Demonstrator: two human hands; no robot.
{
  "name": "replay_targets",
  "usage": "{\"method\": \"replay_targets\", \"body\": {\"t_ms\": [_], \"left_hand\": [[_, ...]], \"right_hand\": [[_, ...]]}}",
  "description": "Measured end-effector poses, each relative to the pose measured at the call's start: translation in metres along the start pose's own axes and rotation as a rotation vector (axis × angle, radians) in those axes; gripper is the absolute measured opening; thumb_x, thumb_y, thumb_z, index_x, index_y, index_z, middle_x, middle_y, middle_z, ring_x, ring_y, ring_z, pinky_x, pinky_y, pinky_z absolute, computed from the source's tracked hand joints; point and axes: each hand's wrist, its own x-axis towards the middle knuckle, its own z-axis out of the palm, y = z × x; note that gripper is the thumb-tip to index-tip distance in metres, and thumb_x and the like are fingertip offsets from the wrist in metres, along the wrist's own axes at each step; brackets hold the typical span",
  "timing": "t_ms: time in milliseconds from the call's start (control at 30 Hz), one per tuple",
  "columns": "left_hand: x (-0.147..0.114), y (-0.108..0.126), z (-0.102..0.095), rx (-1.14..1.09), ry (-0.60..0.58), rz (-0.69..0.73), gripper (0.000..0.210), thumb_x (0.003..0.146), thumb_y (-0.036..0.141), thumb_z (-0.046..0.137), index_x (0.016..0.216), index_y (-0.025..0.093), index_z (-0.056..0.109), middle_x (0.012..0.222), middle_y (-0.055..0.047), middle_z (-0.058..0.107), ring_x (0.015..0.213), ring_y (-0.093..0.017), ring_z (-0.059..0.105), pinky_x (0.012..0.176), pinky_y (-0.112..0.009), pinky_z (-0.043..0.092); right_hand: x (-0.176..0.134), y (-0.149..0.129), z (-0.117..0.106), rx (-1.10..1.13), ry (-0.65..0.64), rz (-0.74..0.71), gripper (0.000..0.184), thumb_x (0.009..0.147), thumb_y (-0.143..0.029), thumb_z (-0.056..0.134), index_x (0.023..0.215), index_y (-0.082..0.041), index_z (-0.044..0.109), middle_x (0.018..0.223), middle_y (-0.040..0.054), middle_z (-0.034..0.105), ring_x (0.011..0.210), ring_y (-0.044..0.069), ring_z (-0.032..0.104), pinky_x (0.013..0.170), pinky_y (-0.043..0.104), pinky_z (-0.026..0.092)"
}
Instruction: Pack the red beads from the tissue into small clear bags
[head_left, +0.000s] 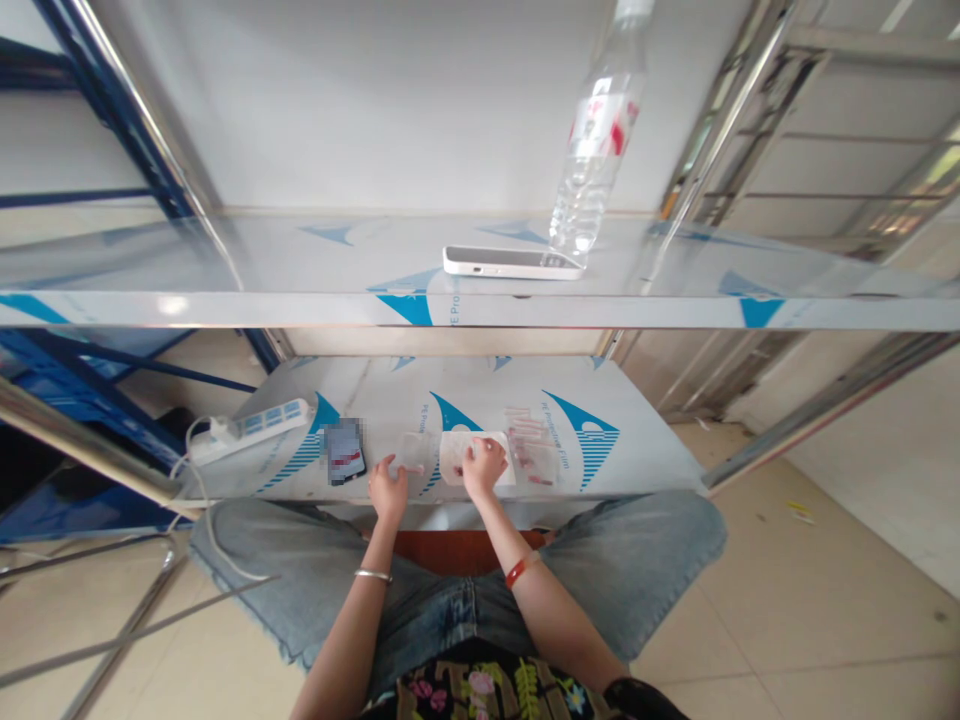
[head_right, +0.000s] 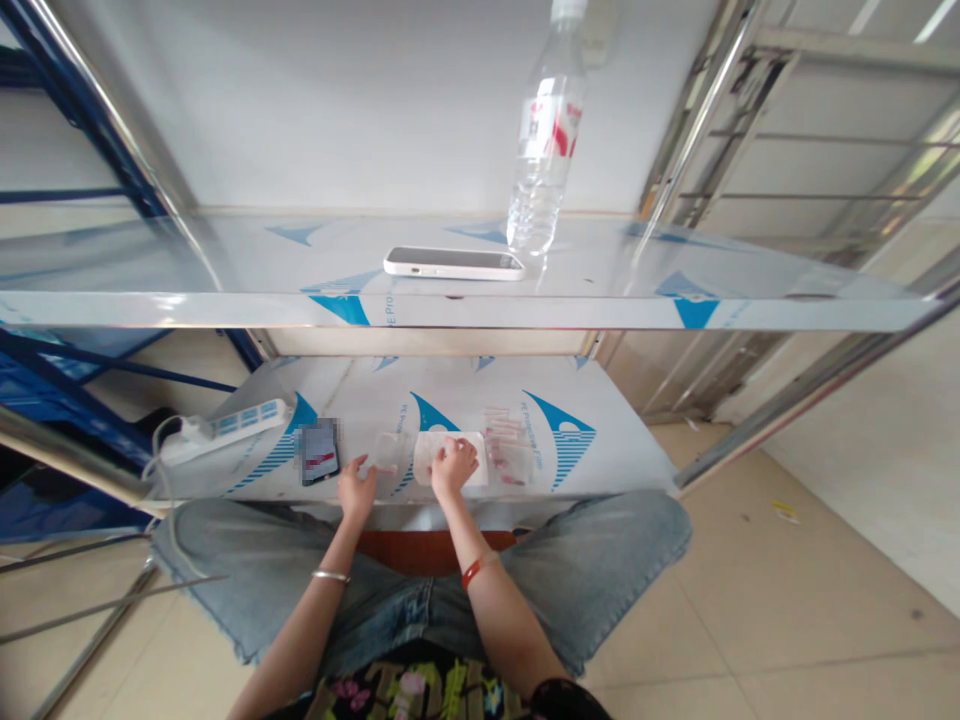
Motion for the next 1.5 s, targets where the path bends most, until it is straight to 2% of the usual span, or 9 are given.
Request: {"method": "replay_targets", "body": {"t_ms": [200, 333, 533, 667, 833, 1000, 1133, 1333, 1500], "left_hand": [[-0.005, 0.013, 0.004, -0.048, -0.014, 0.087, 0.031, 0.080, 0.024, 0.046, 0.107, 0.016, 0.061, 0.104, -0.012, 0.063, 0.101, -0.027, 0.056, 0.089, -0.038, 0.042], [-0.010, 0.024, 0.009, -0.111, -0.053, 0.154, 0.029, 0.080, 0.023, 0.047, 0.105, 0.015, 0.061, 0.100, -0.012, 0.063, 0.096, -0.025, 0.058, 0.087, -0.036, 0.043], [-0.017, 0.038, 0.013, -0.165, -0.112, 0.248, 0.027, 0.079, 0.021, 0.048, 0.103, 0.017, 0.061, 0.101, -0.010, 0.063, 0.098, -0.024, 0.057, 0.088, -0.037, 0.043], [-0.020, 0.043, 0.014, -0.207, -0.131, 0.301, 0.027, 0.079, 0.021, 0.048, 0.103, 0.015, 0.061, 0.099, -0.011, 0.063, 0.097, -0.024, 0.057, 0.087, -0.037, 0.043], [-0.022, 0.045, 0.016, -0.247, -0.153, 0.325, 0.025, 0.079, 0.019, 0.048, 0.100, 0.016, 0.061, 0.096, -0.010, 0.063, 0.094, -0.023, 0.058, 0.087, -0.035, 0.044], [-0.023, 0.046, 0.016, -0.256, -0.176, 0.327, 0.024, 0.080, 0.018, 0.048, 0.099, 0.016, 0.062, 0.094, -0.009, 0.063, 0.094, -0.022, 0.058, 0.087, -0.035, 0.044], [-0.025, 0.046, 0.017, -0.289, -0.221, 0.349, 0.024, 0.080, 0.018, 0.047, 0.099, 0.016, 0.062, 0.095, -0.009, 0.063, 0.094, -0.021, 0.058, 0.086, -0.034, 0.044], [-0.029, 0.049, 0.019, -0.327, -0.366, 0.342, 0.021, 0.080, 0.016, 0.048, 0.094, 0.016, 0.064, 0.093, -0.008, 0.066, 0.086, -0.018, 0.060, 0.080, -0.029, 0.046], [-0.035, 0.054, 0.019, -0.383, -0.575, 0.353, 0.021, 0.082, 0.021, 0.047, 0.090, 0.017, 0.066, 0.089, -0.006, 0.069, 0.079, -0.016, 0.062, 0.074, -0.026, 0.046]], "right_hand": [[0.021, 0.059, -0.023, -0.161, 0.263, 0.249, 0.038, 0.073, -0.022, 0.052, 0.110, -0.015, 0.059, 0.114, 0.0176, 0.054, 0.104, 0.033, 0.046, 0.082, 0.041, 0.032], [0.020, 0.080, -0.028, -0.183, 0.258, 0.276, 0.046, 0.074, -0.026, 0.052, 0.117, -0.010, 0.055, 0.110, 0.0213, 0.057, 0.102, 0.034, 0.048, 0.081, 0.042, 0.033], [0.022, 0.086, -0.030, -0.148, 0.285, 0.259, 0.037, 0.076, -0.020, 0.046, 0.107, -0.012, 0.063, 0.099, 0.0184, 0.063, 0.092, 0.031, 0.053, 0.078, 0.040, 0.034], [0.025, 0.092, -0.033, -0.153, 0.267, 0.269, 0.038, 0.076, -0.018, 0.046, 0.108, -0.012, 0.064, 0.095, 0.0184, 0.064, 0.089, 0.031, 0.054, 0.076, 0.040, 0.034], [0.026, 0.098, -0.034, -0.177, 0.239, 0.257, 0.038, 0.075, -0.025, 0.052, 0.107, -0.011, 0.065, 0.099, 0.0203, 0.063, 0.094, 0.033, 0.052, 0.077, 0.041, 0.033], [0.028, 0.101, -0.038, -0.179, 0.195, 0.271, 0.031, 0.076, -0.018, 0.047, 0.095, -0.017, 0.070, 0.090, 0.0153, 0.066, 0.091, 0.030, 0.053, 0.076, 0.039, 0.034], [0.029, 0.103, -0.039, -0.147, 0.194, 0.276, 0.032, 0.077, -0.021, 0.047, 0.100, -0.014, 0.068, 0.093, 0.0170, 0.064, 0.093, 0.031, 0.053, 0.078, 0.039, 0.034], [0.027, 0.104, -0.037, -0.110, 0.260, 0.298, 0.040, 0.076, -0.027, 0.054, 0.112, -0.011, 0.061, 0.116, 0.0199, 0.053, 0.108, 0.035, 0.044, 0.087, 0.044, 0.031], [0.028, 0.109, -0.034, -0.048, 0.272, 0.308, 0.036, 0.074, -0.025, 0.053, 0.106, -0.012, 0.063, 0.106, 0.0197, 0.057, 0.103, 0.036, 0.046, 0.085, 0.048, 0.032]]}}
